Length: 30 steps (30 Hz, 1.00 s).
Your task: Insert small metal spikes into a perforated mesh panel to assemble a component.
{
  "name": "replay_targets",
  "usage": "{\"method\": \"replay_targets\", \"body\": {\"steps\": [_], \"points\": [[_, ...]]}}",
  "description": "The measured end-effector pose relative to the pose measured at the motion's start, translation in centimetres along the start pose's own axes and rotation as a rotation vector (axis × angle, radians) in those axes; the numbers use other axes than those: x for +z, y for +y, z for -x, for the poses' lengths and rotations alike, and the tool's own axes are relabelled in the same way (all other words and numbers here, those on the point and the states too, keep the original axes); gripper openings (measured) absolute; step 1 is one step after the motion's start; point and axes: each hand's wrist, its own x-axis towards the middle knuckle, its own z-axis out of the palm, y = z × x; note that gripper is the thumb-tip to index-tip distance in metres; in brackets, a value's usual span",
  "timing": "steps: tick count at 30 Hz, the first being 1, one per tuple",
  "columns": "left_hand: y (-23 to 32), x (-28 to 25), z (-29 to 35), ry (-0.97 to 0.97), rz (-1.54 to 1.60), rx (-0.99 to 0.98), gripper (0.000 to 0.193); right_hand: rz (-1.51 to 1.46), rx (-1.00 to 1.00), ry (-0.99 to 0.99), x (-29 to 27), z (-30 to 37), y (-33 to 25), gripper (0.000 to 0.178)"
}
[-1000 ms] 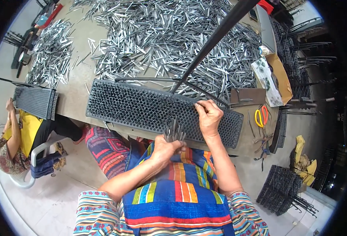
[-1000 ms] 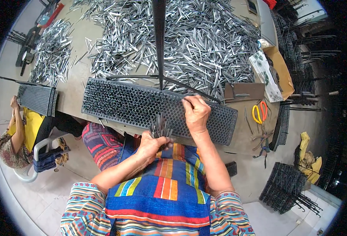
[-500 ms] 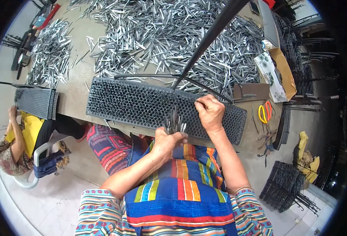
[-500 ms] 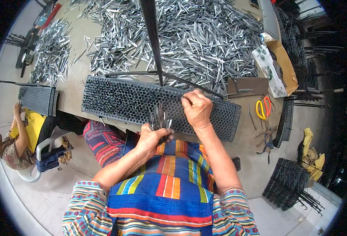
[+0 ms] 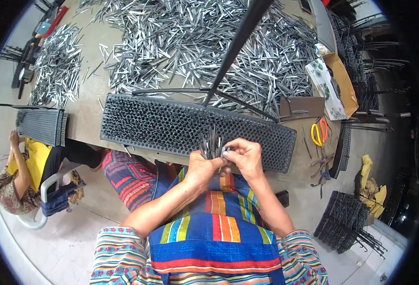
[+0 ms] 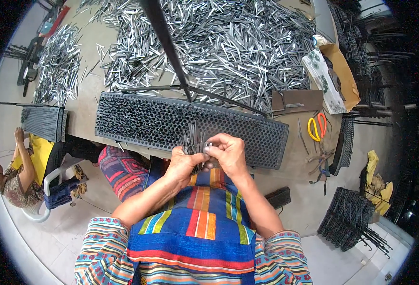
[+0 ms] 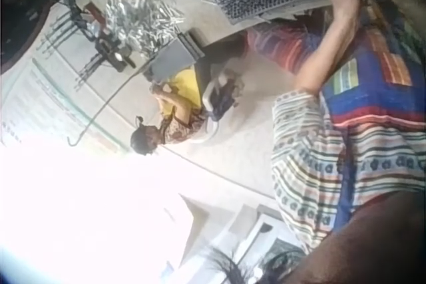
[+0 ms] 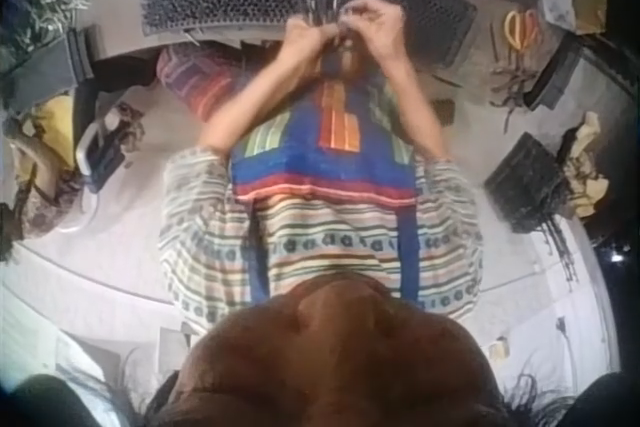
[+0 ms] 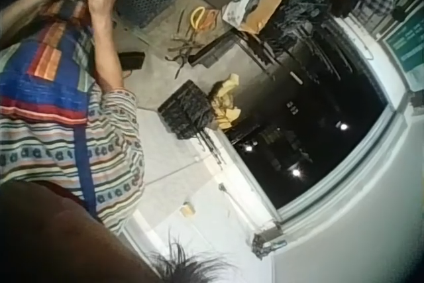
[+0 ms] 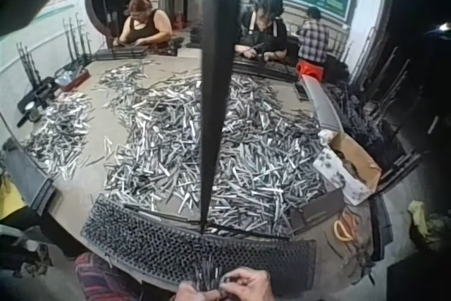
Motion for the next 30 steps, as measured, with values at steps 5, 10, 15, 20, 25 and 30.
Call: {"method": "replay_targets", "body": {"steps": [5,10,15,20,25,30], "points": [[-0.7,0.5,0.0,0.087,0.006,-0.047,0.007,-0.15,-0.116,0.228,-1.5,0.1,1.2,0.006],[-0.8,0.3,-0.1,0.074,-0.12,-0.037,0.007,0.09,-0.454,0.463,-2.7,-2.4,0.2,0.009],[-0.1,0.9,-0.2,0.022,-0.094,-0.024,0.008,0.52,-0.734,0.495,-2.6,-5.0,-0.7,0.011],[-0.1,0.5,-0.6,0.043,-0.057,-0.019,0.008,0.67,-0.789,0.459,-2.3,-5.0,-1.0,0.013],[-0.4,0.4,-1.1,0.019,-0.048,-0.012,0.007,0.894,-0.79,0.457,-2.4,-4.4,-0.6,0.015],[0.2,0.4,-0.7,0.036,0.027,-0.015,0.008,0.701,-0.547,0.286,-1.7,-1.5,-1.9,0.019]]}}
